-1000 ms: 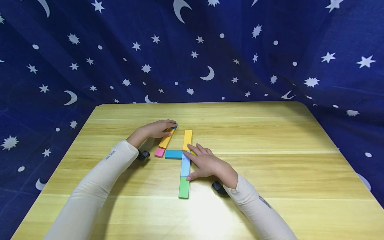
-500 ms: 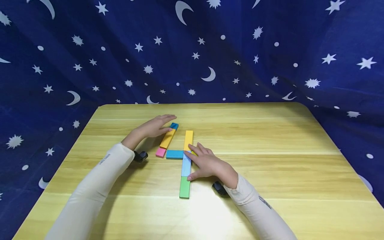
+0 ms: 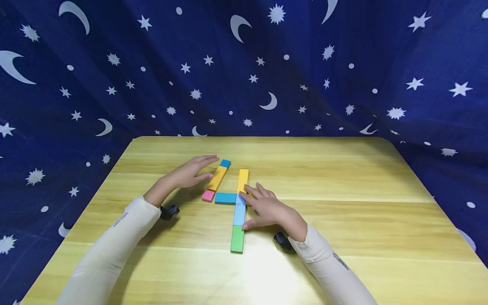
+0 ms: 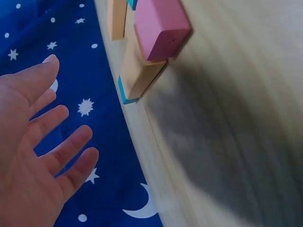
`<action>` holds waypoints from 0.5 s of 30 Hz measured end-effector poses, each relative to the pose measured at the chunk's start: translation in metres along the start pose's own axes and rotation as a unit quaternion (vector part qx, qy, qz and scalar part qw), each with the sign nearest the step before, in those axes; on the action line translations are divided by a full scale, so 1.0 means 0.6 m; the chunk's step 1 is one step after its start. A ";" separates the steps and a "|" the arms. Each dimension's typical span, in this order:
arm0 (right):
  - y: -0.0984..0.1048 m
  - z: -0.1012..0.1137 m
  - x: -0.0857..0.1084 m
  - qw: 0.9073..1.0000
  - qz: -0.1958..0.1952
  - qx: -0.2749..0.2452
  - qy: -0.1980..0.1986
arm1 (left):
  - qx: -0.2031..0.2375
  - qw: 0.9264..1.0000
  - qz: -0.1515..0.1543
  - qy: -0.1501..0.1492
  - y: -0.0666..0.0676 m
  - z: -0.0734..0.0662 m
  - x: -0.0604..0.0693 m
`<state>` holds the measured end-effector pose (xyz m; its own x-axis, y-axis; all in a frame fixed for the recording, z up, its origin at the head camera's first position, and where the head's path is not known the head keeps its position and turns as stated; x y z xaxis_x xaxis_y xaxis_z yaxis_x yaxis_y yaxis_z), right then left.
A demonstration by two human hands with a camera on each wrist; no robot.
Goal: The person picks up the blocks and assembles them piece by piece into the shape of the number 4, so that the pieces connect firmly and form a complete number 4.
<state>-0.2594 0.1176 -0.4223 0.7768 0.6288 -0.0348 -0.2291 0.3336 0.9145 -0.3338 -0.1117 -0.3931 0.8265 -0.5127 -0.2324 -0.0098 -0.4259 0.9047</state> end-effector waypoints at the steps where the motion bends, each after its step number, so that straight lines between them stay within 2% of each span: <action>1: 0.000 -0.002 0.000 1.000 -0.002 0.000 0.000 | -0.002 1.000 -0.002 -0.002 -0.001 0.000 0.004; 4: 0.000 -0.010 -0.001 1.000 -0.007 0.003 -0.002 | -0.012 1.000 -0.002 -0.012 -0.004 -0.003 0.014; 9: 0.008 -0.028 0.002 1.000 -0.025 -0.006 -0.011 | -0.023 0.999 0.018 -0.028 -0.004 -0.013 0.027; 12: 0.025 -0.042 0.005 0.999 -0.049 0.001 -0.020 | -0.031 0.999 0.019 -0.031 0.006 -0.019 0.029; 15: 0.052 -0.056 0.003 0.996 -0.085 0.022 -0.031 | -0.055 0.998 0.016 -0.016 0.021 -0.023 0.027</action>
<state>-0.2847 0.1529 -0.4076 0.8369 0.5213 -0.1670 -0.0659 0.3988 0.9147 -0.3126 -0.1148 -0.3805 0.8081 -0.5495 -0.2121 0.0267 -0.3255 0.9452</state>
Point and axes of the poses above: each hand's wrist, its own x-axis away from the middle knuckle, its own y-axis out of the back of the hand, z = x × y, the point moved 4 cm from there along -x, towards the middle knuckle, and after that the axes turned 14 degrees about -z, right-handed, at the moved point
